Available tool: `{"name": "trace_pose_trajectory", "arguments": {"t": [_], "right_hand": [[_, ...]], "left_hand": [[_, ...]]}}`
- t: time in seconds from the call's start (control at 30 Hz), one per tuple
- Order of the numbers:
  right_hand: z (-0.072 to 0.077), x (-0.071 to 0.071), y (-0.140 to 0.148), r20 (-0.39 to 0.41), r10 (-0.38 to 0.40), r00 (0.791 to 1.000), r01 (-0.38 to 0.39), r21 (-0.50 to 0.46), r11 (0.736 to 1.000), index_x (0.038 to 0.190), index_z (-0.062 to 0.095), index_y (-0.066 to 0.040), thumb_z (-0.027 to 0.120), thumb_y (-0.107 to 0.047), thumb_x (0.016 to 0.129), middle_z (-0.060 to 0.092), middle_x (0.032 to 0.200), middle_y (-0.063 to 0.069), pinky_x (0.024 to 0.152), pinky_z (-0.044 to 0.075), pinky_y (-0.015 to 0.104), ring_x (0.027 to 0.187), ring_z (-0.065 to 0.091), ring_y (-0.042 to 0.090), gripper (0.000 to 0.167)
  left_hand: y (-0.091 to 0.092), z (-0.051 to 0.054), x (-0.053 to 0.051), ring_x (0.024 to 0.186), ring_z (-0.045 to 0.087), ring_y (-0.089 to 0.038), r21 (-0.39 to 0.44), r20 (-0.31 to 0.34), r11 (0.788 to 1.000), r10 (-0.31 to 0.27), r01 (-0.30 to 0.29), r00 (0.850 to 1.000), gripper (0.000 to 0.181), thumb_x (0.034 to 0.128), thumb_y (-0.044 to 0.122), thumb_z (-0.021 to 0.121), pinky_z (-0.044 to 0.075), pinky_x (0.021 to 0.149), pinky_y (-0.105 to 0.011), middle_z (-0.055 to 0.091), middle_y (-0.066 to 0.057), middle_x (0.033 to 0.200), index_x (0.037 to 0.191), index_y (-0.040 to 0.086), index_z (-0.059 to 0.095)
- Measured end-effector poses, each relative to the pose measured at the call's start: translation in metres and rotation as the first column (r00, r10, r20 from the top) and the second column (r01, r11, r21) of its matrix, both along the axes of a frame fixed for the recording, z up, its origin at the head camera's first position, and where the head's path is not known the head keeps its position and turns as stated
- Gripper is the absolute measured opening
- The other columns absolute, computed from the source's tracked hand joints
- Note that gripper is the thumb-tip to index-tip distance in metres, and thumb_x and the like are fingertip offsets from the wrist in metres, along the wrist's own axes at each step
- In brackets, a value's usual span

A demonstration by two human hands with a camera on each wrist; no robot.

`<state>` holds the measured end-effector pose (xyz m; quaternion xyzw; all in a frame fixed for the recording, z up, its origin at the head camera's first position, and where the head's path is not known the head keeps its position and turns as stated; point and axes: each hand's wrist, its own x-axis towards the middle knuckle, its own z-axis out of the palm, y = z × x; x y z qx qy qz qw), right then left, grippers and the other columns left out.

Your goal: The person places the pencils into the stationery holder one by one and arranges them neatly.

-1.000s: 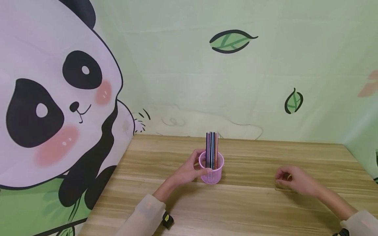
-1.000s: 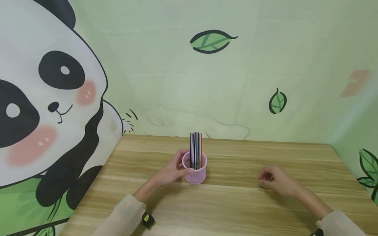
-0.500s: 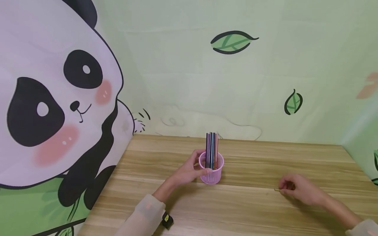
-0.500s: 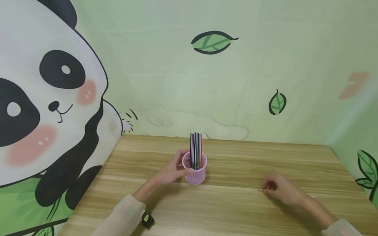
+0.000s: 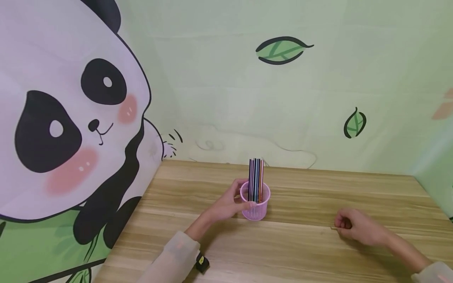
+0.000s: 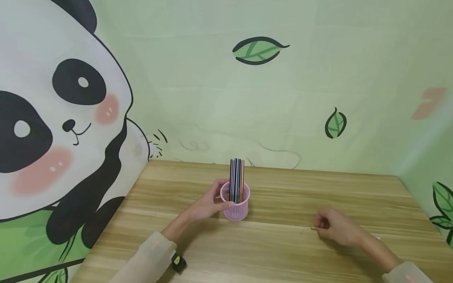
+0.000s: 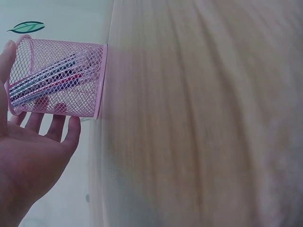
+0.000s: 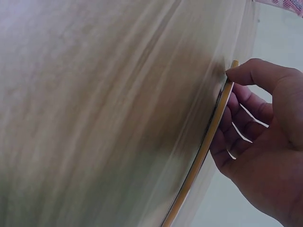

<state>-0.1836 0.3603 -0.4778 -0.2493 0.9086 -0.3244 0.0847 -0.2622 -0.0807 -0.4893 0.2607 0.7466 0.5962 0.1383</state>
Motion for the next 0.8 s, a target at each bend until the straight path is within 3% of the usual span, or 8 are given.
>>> {"name": "trace_pose_trajectory", "arguments": {"t": [0.2, 0.43, 0.6, 0.8], "right_hand": [[0.011, -0.003, 0.0, 0.025, 0.002, 1.0, -0.001, -0.034, 0.999, 0.097, 0.062, -0.004, 0.071, 0.0, 0.097, 0.06, 0.087, 0.0, 0.06, 0.049, 0.025, 0.076, 0.053, 0.005, 0.011], [0.042, -0.017, -0.005, -0.126, -0.034, 0.991, 0.028, -0.049, 0.998, 0.099, 0.064, -0.003, 0.07, 0.008, 0.096, 0.063, 0.088, 0.001, 0.063, 0.052, 0.026, 0.078, 0.056, 0.005, 0.013], [0.062, -0.025, -0.019, -0.172, -0.099, 0.98, 0.092, -0.048, 0.995, 0.103, 0.066, -0.005, 0.073, 0.002, 0.096, 0.065, 0.089, -0.002, 0.066, 0.055, 0.025, 0.081, 0.059, 0.006, 0.012], [0.086, -0.035, -0.05, -0.213, -0.139, 0.967, 0.111, -0.138, 0.984, 0.109, 0.067, -0.002, 0.074, -0.003, 0.098, 0.067, 0.096, 0.003, 0.072, 0.058, 0.023, 0.087, 0.065, 0.011, 0.013]], "left_hand": [[0.001, -0.001, 0.0, 0.142, 0.049, -0.028, 0.015, -0.003, 1.0, -0.007, 0.007, 1.0, 0.075, 0.096, 0.019, 0.081, 0.045, 0.117, -0.042, 0.048, -0.005, 0.155, 0.156, 0.022, 0.036], [0.001, 0.0, 0.001, 0.144, 0.048, -0.029, -0.006, 0.007, 1.0, 0.003, -0.003, 1.0, 0.077, 0.0961, 0.024, 0.081, 0.044, 0.118, -0.046, 0.047, -0.007, 0.158, 0.158, 0.024, 0.035], [0.001, -0.001, 0.001, 0.143, 0.049, -0.027, 0.0, 0.007, 1.0, -0.002, 0.002, 1.0, 0.076, 0.096, 0.023, 0.081, 0.043, 0.119, -0.045, 0.048, -0.005, 0.156, 0.157, 0.024, 0.035], [0.001, 0.0, 0.001, 0.142, 0.049, -0.03, 0.017, 0.003, 1.0, -0.004, 0.004, 1.0, 0.076, 0.0961, 0.021, 0.08, 0.044, 0.118, -0.045, 0.048, -0.007, 0.155, 0.157, 0.021, 0.035]]}}
